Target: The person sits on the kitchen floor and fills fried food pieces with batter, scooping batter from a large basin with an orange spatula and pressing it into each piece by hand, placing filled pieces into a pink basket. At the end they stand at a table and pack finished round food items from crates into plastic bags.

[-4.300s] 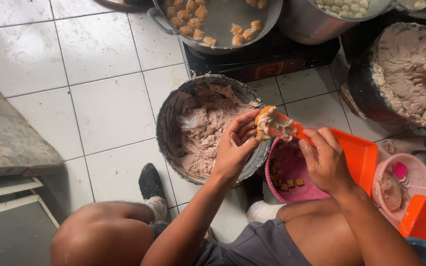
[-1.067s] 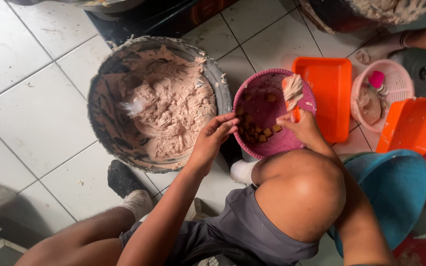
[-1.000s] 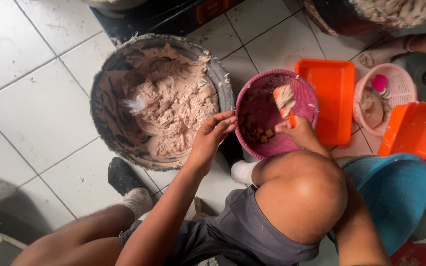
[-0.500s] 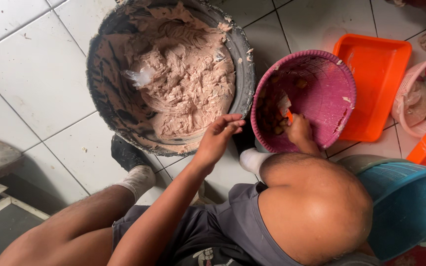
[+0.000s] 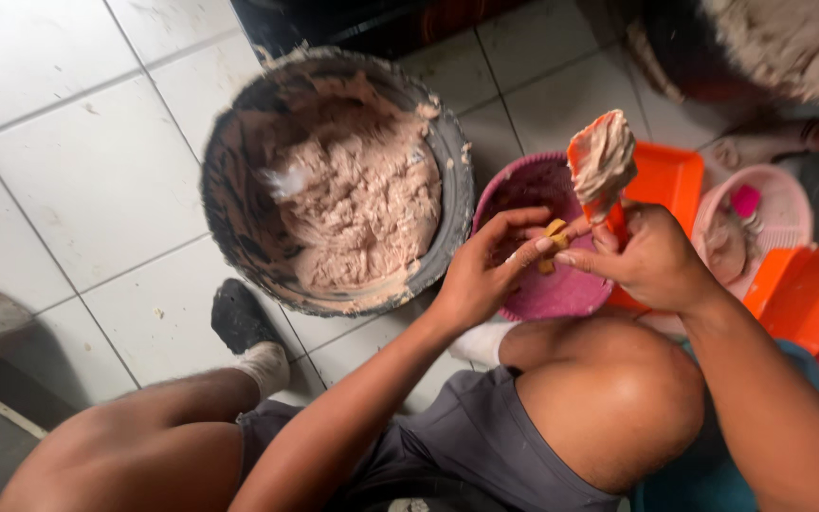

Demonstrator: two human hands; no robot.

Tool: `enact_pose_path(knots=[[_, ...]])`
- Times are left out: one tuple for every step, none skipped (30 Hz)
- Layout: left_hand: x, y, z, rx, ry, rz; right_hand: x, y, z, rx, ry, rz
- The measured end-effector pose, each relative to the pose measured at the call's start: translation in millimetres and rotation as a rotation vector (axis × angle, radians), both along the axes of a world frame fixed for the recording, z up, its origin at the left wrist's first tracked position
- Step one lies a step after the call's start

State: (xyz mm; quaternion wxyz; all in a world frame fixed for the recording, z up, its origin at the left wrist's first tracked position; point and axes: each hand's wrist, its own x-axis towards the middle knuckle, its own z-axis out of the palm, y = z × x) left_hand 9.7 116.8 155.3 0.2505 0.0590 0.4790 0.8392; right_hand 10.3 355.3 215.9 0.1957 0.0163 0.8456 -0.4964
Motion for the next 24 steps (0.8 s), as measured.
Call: enact_pose_path(knots=[[-0.7, -4.4, 15.2, -0.004, -0.028, 0.06, -1.3, -13.4, 19.2, -0.001, 0.032, 0.02], [0.9, -10.1, 28.9, -0.008, -0.053, 0.121, -0.3, -27.7, 35.5, -0.005, 0.067, 0.041], [2.8, -17.0, 40.9, -0.01, -0.08, 0.183, 1.9, -41.8, 50.0, -0.07, 0.105, 0.012], [5.8, -23.8, 51.5, 0.006, -0.068, 0.213, 5.5, -56.2, 61.8, -0.137, 0.137, -0.013], [9.9, -30.7, 60.4, 0.021, -0.059, 0.246, 8.0, -70.8, 70.0, -0.206, 0.165, -0.035], [12.5, -37.8, 66.1, 0.036, -0.052, 0.28, 8.7, -84.4, 74.6, -0.178, 0.212, -0.035], [15.8, -44.8, 69.9, 0.068, 0.002, 0.304, 10.2, -95.9, 77.4, -0.151, 0.256, -0.039], [19.4, -50.8, 71.7, 0.098, 0.055, 0.325, 11.7, -104.6, 78.9, -0.126, 0.298, -0.046], [20.8, -55.6, 71.7, 0.126, 0.106, 0.343, 12.9, -111.6, 78.6, -0.124, 0.308, -0.04], [18.7, -58.2, 69.6, 0.165, 0.095, 0.34, 13.4, -116.7, 75.7, -0.124, 0.315, -0.037], [16.5, -60.0, 66.8, 0.203, 0.079, 0.333, 14.1, -119.7, 72.5, -0.124, 0.318, -0.039], [16.8, -60.8, 64.1, 0.241, 0.058, 0.319, 15.2, -121.6, 68.0, -0.187, 0.338, -0.056], [17.9, -62.9, 60.8, 0.269, 0.029, 0.292, 16.4, -123.5, 62.4, -0.248, 0.355, -0.08], [17.7, -65.9, 57.6, 0.298, 0.0, 0.261, 18.6, -123.8, 58.3, -0.308, 0.375, -0.105], [17.3, -66.5, 55.9, 0.329, -0.028, 0.231, 19.4, -123.1, 55.2, -0.304, 0.343, -0.136], [17.8, -66.7, 55.6, 0.317, -0.022, 0.212, 17.9, -123.6, 51.8, -0.301, 0.313, -0.162], [18.7, -66.7, 56.3, 0.305, -0.014, 0.197, 16.3, -123.6, 50.0, -0.299, 0.284, -0.185], [19.8, -67.3, 58.1, 0.293, -0.006, 0.185, 14.4, -124.8, 49.1, -0.304, 0.275, -0.177], [21.6, -67.1, 61.0, 0.146, 0.092, 0.301, 11.2, -127.5, 47.9, -0.31, 0.264, -0.166], [24.6, -65.7, 64.9, -0.003, 0.189, 0.417, 8.6, -130.8, 47.5, -0.316, 0.252, -0.155], [26.5, -64.2, 68.9, -0.154, 0.287, 0.533, 7.3, -134.4, 48.3, -0.279, 0.256, -0.174], [27.9, -62.2, 72.2, -0.13, 0.234, 0.549, 6.7, -138.4, 48.8, -0.241, 0.259, -0.193], [30.0, -59.5, 75.2, -0.104, 0.179, 0.563, 6.6, -142.1, 49.9, -0.201, 0.26, -0.215], [31.5, -57.8, 76.8, -0.079, 0.122, 0.576, 7.1, -145.8, 50.6, -0.278, 0.268, -0.201]])
